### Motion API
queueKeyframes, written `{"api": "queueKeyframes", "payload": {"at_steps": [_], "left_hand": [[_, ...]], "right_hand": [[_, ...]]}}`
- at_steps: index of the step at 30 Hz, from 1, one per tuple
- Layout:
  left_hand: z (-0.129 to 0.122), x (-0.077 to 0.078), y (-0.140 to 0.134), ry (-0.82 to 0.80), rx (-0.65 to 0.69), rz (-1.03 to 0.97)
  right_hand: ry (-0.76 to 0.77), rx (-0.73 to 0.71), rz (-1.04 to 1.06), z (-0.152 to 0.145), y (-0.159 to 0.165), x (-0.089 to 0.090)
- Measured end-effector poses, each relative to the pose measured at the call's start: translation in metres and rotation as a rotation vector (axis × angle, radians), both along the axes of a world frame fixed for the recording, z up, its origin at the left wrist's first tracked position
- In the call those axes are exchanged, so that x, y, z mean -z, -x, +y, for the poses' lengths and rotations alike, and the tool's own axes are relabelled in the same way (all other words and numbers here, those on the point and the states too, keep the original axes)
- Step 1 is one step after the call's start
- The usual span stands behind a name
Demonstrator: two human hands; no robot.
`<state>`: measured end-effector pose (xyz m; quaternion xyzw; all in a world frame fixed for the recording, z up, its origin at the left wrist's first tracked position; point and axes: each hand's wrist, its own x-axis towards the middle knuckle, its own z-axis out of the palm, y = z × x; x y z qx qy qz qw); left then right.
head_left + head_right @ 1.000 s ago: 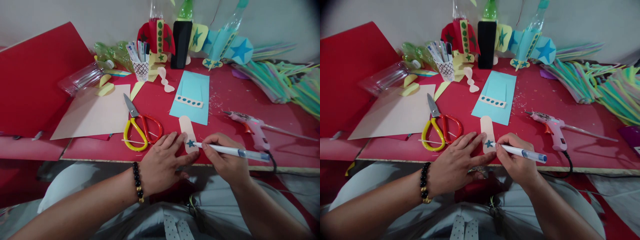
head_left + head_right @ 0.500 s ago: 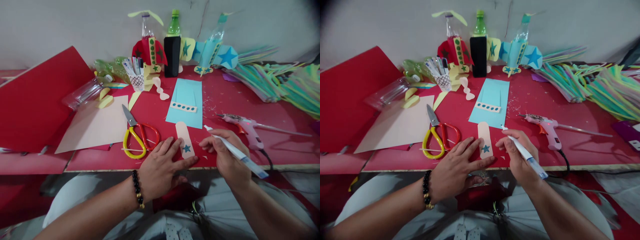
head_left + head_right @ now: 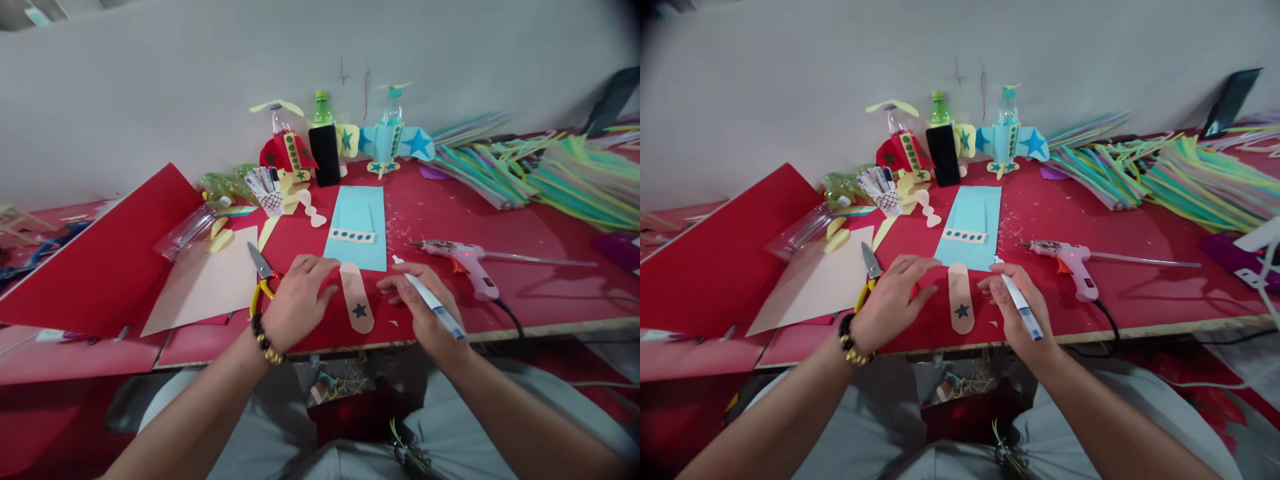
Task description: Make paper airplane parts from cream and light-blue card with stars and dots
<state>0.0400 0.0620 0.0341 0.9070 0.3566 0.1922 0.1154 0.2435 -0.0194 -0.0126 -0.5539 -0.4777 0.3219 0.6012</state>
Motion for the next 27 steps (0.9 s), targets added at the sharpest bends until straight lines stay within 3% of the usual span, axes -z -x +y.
{"api": "queueKeyframes", "payload": {"at_steps": [5, 9, 14, 19, 27], "left_hand": [[0.050, 0.001, -0.028, 0.023, 0.350, 0.255], [0.070, -0.002, -0.043, 0.098, 0.453, 0.388], [0.079, -0.007, -0.052, 0.251, 0.399, 0.427], [0.077, -0.002, -0.046, 0.313, 0.275, 0.388], [0.053, -0.008, -0.025, 0.248, 0.145, 0.186]], "right_hand": [[-0.006, 0.009, 0.073, -0.001, -0.002, 0.001], [-0.018, -0.010, 0.117, 0.000, -0.003, 0.003], [-0.030, -0.040, 0.145, 0.000, -0.003, 0.005], [-0.043, -0.048, 0.139, 0.000, -0.004, 0.005], [-0.065, -0.040, 0.141, -0.001, -0.004, 0.004]]}}
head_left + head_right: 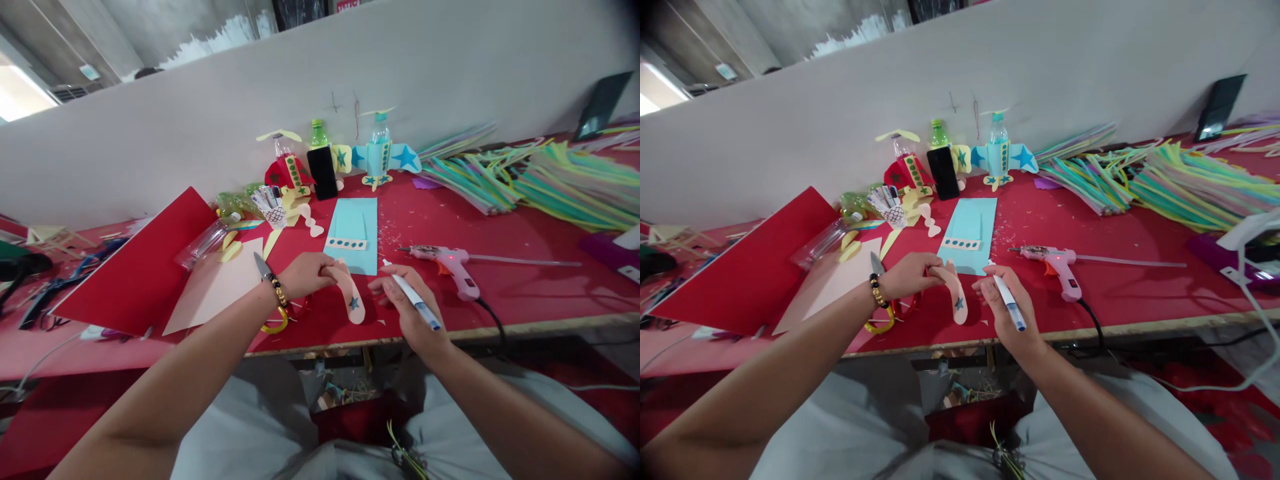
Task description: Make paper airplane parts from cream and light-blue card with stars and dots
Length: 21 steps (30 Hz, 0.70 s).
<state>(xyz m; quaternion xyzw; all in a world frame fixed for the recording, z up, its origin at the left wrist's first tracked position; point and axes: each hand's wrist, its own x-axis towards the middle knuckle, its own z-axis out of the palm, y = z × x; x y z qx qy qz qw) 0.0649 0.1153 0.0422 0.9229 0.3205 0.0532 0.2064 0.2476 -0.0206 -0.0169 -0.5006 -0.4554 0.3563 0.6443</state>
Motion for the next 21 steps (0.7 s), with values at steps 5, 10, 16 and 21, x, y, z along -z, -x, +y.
{"api": "queueKeyframes", "payload": {"at_steps": [5, 10, 16, 21], "left_hand": [[-0.016, -0.009, 0.010, 0.012, -0.022, -0.167], [-0.027, -0.019, 0.012, 0.060, 0.090, -0.284], [-0.034, -0.031, 0.005, -0.004, 0.377, -0.209], [-0.037, -0.038, 0.001, -0.132, 0.489, -0.065]], "right_hand": [[-0.004, 0.000, 0.010, 0.001, 0.000, 0.001], [0.018, 0.003, -0.024, 0.002, 0.000, -0.003], [-0.013, -0.096, 0.017, 0.003, 0.002, -0.018], [0.057, -0.106, -0.036, 0.008, 0.003, -0.024]]}}
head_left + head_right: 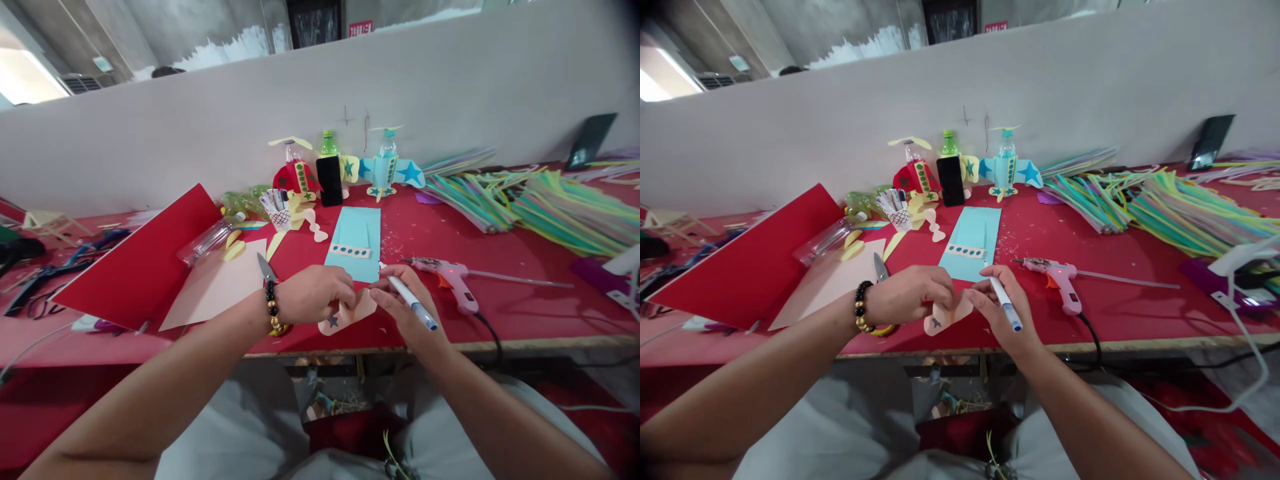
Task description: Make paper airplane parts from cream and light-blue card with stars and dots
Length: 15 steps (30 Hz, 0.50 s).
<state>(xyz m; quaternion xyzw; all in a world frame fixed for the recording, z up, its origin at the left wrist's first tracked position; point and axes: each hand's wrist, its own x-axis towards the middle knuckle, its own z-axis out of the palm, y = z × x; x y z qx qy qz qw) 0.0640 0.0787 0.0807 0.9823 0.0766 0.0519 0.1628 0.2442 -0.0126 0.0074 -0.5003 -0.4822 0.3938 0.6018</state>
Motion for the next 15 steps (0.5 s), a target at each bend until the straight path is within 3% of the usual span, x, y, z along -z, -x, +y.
{"api": "queueKeyframes", "payload": {"at_steps": [9, 15], "left_hand": [[0.010, -0.001, 0.007, -0.178, 0.032, 0.019], [0.023, 0.008, 0.008, -0.342, 0.025, -0.017]], "right_hand": [[0.063, -0.145, 0.032, 0.009, -0.002, 0.003], [0.081, -0.185, -0.025, 0.007, -0.002, 0.009]]}}
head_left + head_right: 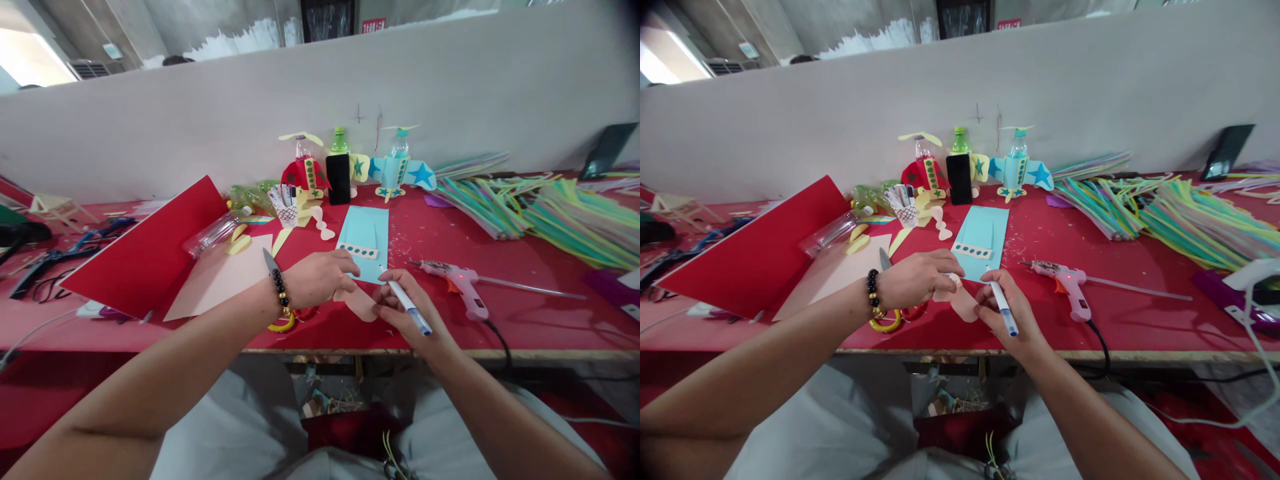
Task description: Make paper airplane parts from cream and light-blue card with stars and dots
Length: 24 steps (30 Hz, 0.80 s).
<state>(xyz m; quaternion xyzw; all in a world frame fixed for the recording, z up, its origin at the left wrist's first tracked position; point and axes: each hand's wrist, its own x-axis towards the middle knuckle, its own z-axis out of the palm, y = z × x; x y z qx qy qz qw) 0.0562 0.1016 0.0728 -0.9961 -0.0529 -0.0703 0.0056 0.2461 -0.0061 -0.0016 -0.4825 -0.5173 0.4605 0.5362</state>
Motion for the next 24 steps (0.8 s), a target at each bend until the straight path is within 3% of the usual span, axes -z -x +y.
{"api": "queueKeyframes", "payload": {"at_steps": [13, 16, 19, 24], "left_hand": [[-0.002, 0.010, 0.003, -0.061, -0.061, 0.006], [-0.022, 0.009, 0.004, -0.098, -0.181, -0.010], [-0.057, 0.016, 0.004, -0.088, -0.341, -0.070], [-0.112, 0.047, 0.003, 0.049, -0.324, -0.039]], "right_hand": [[0.056, 0.093, -0.227, -0.001, 0.000, 0.003], [0.047, 0.109, -0.325, -0.001, 0.002, 0.002], [-0.006, 0.124, -0.399, -0.003, 0.003, 0.000], [-0.032, 0.099, -0.473, -0.007, 0.001, -0.001]]}}
